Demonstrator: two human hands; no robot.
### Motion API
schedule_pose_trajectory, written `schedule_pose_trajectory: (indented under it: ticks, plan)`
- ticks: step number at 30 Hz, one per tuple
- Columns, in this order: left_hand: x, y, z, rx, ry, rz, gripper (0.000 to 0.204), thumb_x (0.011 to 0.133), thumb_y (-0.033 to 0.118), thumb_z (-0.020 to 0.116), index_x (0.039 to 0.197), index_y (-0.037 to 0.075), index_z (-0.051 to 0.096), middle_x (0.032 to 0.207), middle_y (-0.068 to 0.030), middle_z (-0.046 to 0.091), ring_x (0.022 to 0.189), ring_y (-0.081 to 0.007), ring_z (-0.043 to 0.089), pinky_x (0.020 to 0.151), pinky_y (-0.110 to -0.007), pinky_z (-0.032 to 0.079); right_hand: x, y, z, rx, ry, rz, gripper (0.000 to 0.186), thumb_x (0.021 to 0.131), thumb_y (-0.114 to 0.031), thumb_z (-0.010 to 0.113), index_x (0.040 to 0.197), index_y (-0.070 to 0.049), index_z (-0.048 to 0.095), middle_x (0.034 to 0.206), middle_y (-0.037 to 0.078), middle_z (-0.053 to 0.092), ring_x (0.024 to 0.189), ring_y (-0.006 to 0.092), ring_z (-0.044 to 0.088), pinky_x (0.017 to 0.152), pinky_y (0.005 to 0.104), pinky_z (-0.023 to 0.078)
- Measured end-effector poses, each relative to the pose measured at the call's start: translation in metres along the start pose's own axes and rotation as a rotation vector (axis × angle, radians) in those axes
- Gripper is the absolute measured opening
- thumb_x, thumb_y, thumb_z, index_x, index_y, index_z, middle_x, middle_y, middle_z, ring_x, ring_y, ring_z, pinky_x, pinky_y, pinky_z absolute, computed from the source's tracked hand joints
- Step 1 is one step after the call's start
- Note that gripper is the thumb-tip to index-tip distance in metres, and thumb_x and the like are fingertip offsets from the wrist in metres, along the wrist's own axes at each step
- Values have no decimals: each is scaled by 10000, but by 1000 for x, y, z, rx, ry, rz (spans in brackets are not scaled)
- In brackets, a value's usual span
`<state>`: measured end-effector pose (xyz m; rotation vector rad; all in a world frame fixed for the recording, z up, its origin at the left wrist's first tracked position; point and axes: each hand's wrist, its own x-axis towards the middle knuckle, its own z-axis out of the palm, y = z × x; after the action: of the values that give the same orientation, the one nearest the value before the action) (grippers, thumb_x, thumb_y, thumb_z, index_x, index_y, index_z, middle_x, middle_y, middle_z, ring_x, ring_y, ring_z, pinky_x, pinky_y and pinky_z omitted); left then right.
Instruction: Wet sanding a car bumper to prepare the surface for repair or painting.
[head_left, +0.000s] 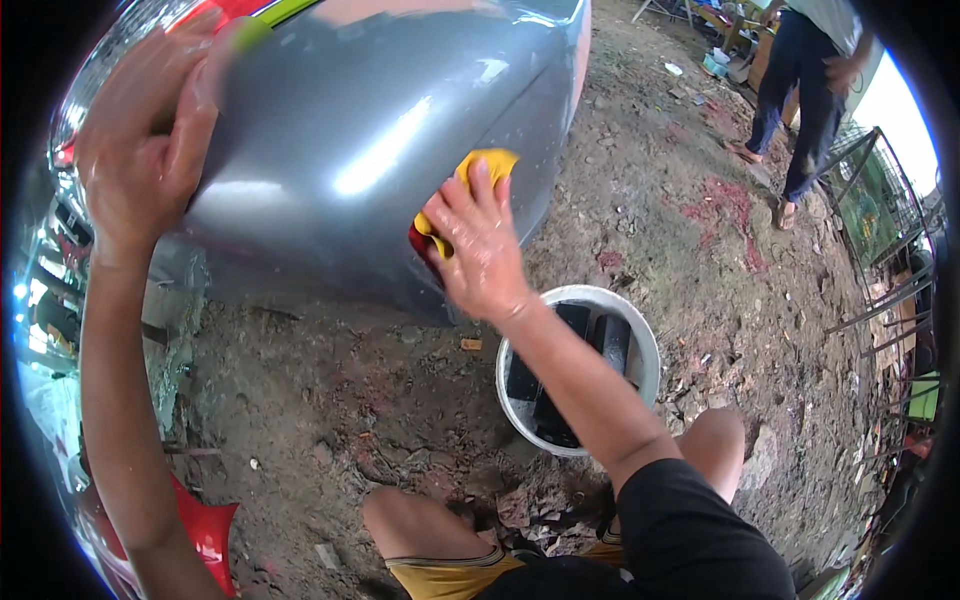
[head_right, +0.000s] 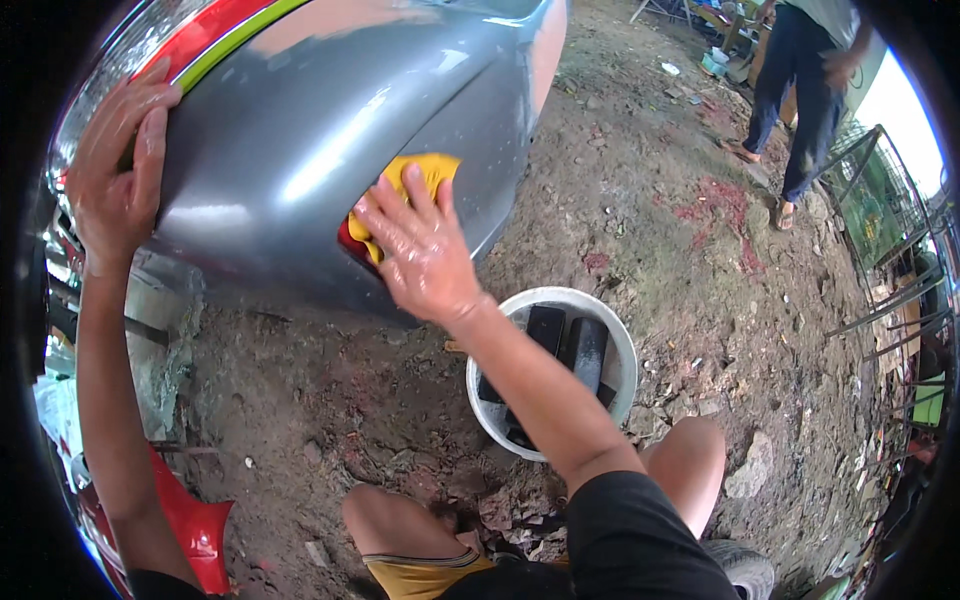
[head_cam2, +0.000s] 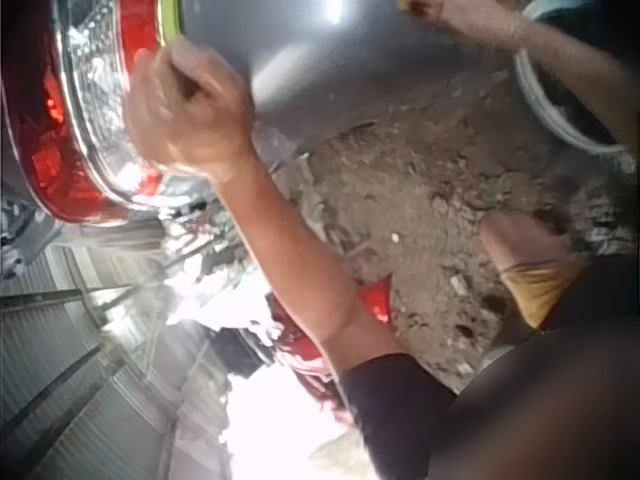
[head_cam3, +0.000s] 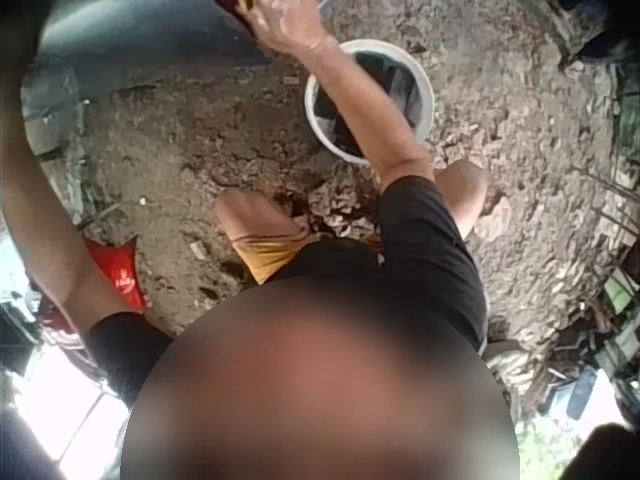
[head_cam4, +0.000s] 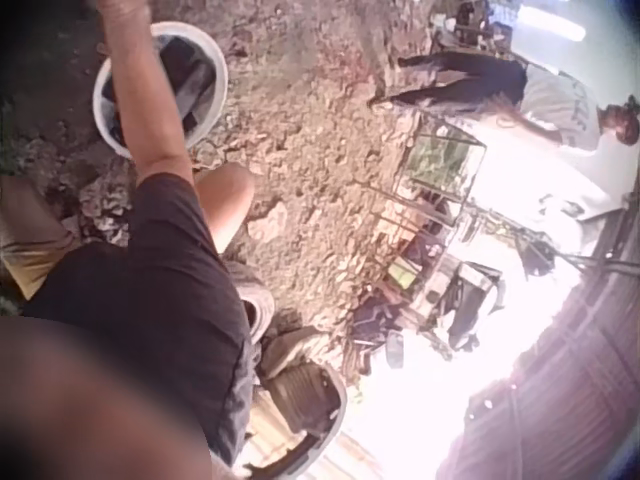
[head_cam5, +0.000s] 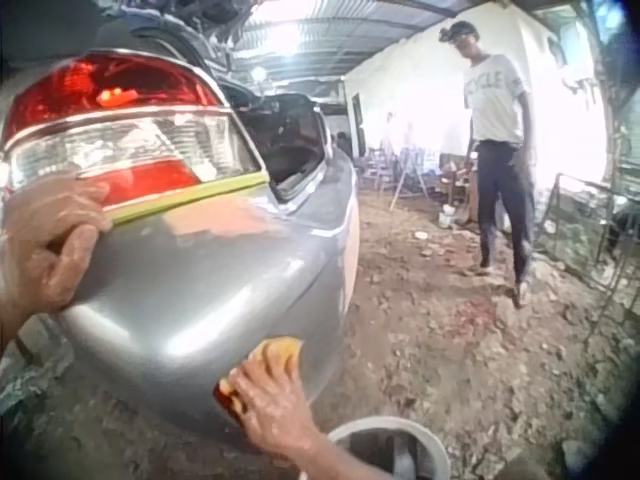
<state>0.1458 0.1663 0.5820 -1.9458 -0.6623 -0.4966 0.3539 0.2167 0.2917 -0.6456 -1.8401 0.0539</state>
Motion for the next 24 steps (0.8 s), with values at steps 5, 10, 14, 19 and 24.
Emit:
schedule_pose_trajectory:
  ticks: [5, 10, 14, 19, 24]
  plan:
    - [8, 6, -2, -26, -13, 20, 112, 887, 12, 636, 960, -9, 719, 983, -158, 727, 926, -273, 704, 886, -363, 536, 23, 46, 16, 138, 376, 178, 539, 971, -106, 510, 1492, -33, 388, 1562, 197, 340, 1467, 406, 255, 1199, 510, 158]
    - [6, 4, 0, -36, -76, -23, 106, 873, 8, 639, 943, -14, 716, 1042, -155, 728, 974, -279, 701, 903, -371, 535, 55, 8, -22, 364, 185, 556, 563, 986, -164, 370, 1514, 21, 302, 1601, 192, 258, 1512, 300, 157, 1215, 413, 127]
    - [-5, -1, -5, -39, -157, -132, 153, 932, 34, 565, 1011, -8, 689, 1128, -171, 709, 1112, -322, 666, 1053, -457, 450, 15, -11, 13, 220, 183, 347, 613, 922, -72, 428, 1519, -12, 305, 1615, 188, 228, 1516, 366, 112, 1210, 512, 63]
    - [2, 4, -3, -17, -68, -46, 105, 863, -9, 637, 927, -10, 721, 992, -147, 733, 942, -278, 709, 897, -374, 538, 81, 67, -40, 487, 435, 558, 574, 1036, -312, 405, 1486, 34, 323, 1525, 218, 381, 1426, 341, 351, 1173, 382, 245]
    - [3, 1, -1, -19, -38, -9, 95, 878, 14, 633, 915, -16, 715, 986, -144, 735, 935, -275, 712, 913, -376, 535, 86, 50, -20, 374, 445, 478, 591, 1027, -272, 388, 1539, -5, 260, 1618, 215, 194, 1508, 381, 126, 1217, 436, 107]
